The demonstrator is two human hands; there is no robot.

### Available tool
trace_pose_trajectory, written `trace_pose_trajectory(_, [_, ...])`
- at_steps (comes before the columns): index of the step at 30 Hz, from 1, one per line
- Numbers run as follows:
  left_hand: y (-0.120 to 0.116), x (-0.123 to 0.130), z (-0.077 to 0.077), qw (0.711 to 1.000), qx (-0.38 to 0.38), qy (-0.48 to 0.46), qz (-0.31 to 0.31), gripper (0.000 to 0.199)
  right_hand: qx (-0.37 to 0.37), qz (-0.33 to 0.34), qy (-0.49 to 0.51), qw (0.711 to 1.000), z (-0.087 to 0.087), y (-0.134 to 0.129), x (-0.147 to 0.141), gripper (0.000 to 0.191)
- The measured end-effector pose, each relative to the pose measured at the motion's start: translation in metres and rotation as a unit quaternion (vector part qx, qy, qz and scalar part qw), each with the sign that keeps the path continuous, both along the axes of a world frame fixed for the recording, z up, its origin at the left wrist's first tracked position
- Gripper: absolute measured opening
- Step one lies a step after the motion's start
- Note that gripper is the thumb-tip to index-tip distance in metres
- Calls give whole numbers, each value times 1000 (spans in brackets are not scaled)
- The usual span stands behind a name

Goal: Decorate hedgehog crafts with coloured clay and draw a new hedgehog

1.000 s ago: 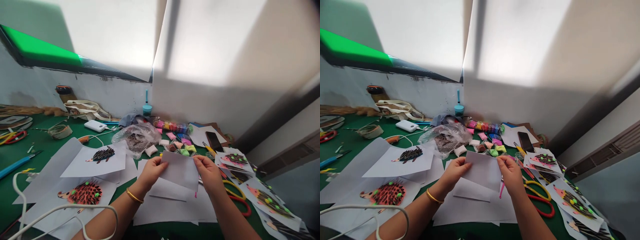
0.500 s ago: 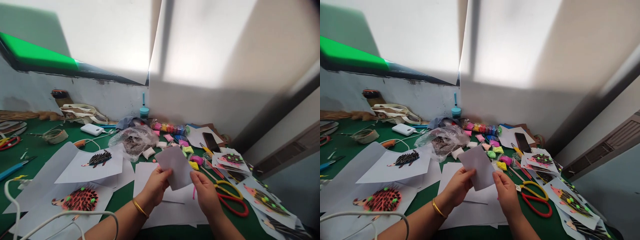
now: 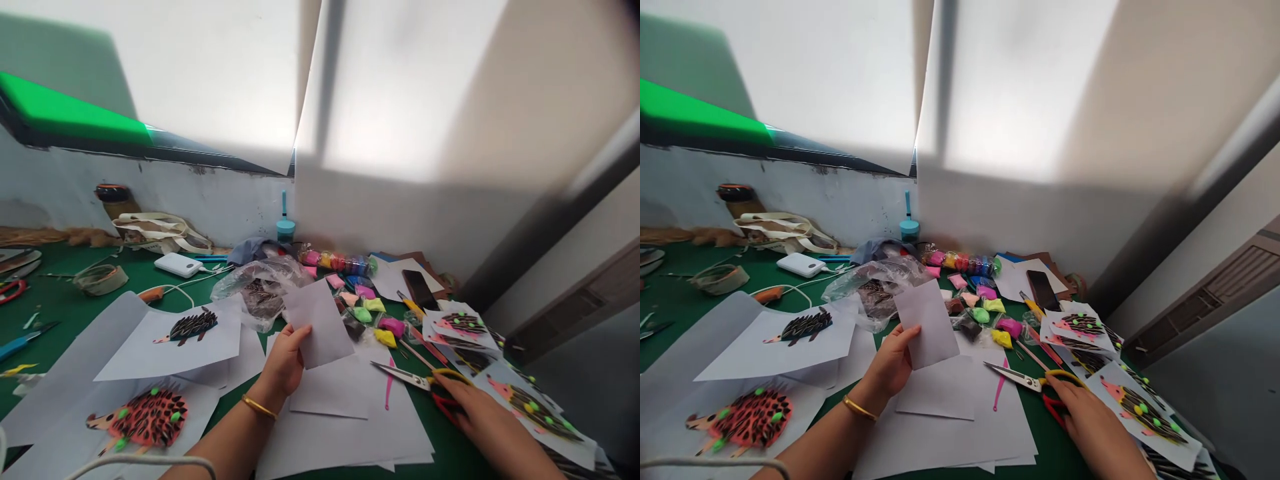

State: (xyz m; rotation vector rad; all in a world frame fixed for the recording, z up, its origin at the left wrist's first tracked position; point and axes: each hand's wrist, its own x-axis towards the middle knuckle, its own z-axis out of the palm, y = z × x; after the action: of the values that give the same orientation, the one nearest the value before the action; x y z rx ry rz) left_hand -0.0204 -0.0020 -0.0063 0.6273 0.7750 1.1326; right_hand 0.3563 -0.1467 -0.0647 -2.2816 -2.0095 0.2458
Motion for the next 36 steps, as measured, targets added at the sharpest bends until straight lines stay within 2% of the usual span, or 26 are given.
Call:
trace_pose_trajectory(6, [1, -2, -5, 999, 33, -7, -9, 45, 29, 2, 2, 1000, 13, 2, -3, 59])
trace_pose_trajectory(10, [2, -3, -5, 999, 23, -23, -2, 45, 82, -17, 32, 996, 36, -6, -9, 63])
trace_pose_trajectory(12, [2, -3, -5, 999, 15, -33, 5, 45, 99, -47, 104, 988, 50, -9, -17, 62])
trace_pose_trajectory(14, [2, -2, -5, 999, 10, -41, 11, 44, 108, -74, 234, 963, 61, -10, -32, 62])
trace_pose_trajectory(15, [2, -2, -4, 999, 7, -44, 14, 44, 101, -89, 315, 939, 63, -11, -42, 62])
trace_pose_trajectory(17, [3, -2, -2, 999, 0, -49, 21, 43, 49, -111, 492, 862, 61, -11, -66, 64])
trace_pose_trajectory(20, [3, -1, 5, 997, -13, -62, 32, 41, -26, -120, 702, 702, 49, -11, -106, 66])
trace_pose_trajectory(22, [4, -1, 13, 996, -26, -75, 35, 40, -75, -93, 786, 607, 42, -12, -128, 62])
trace_pose_trajectory(24, [5, -1, 23, 995, -47, -88, 31, 41, -100, -73, 823, 555, 38, -12, -143, 58])
trace_pose_trajectory(28, [9, -2, 39, 992, -63, -99, 41, 41, -121, -45, 869, 478, 38, -11, -160, 56])
trace_pose_trajectory(32, [14, -3, 42, 992, -82, -92, 39, 39, -163, -8, 885, 437, 45, -12, -168, 59])
trace_pose_trajectory(36, [17, -2, 42, 990, -97, -98, 40, 37, -167, -7, 894, 417, 52, -16, -174, 61])
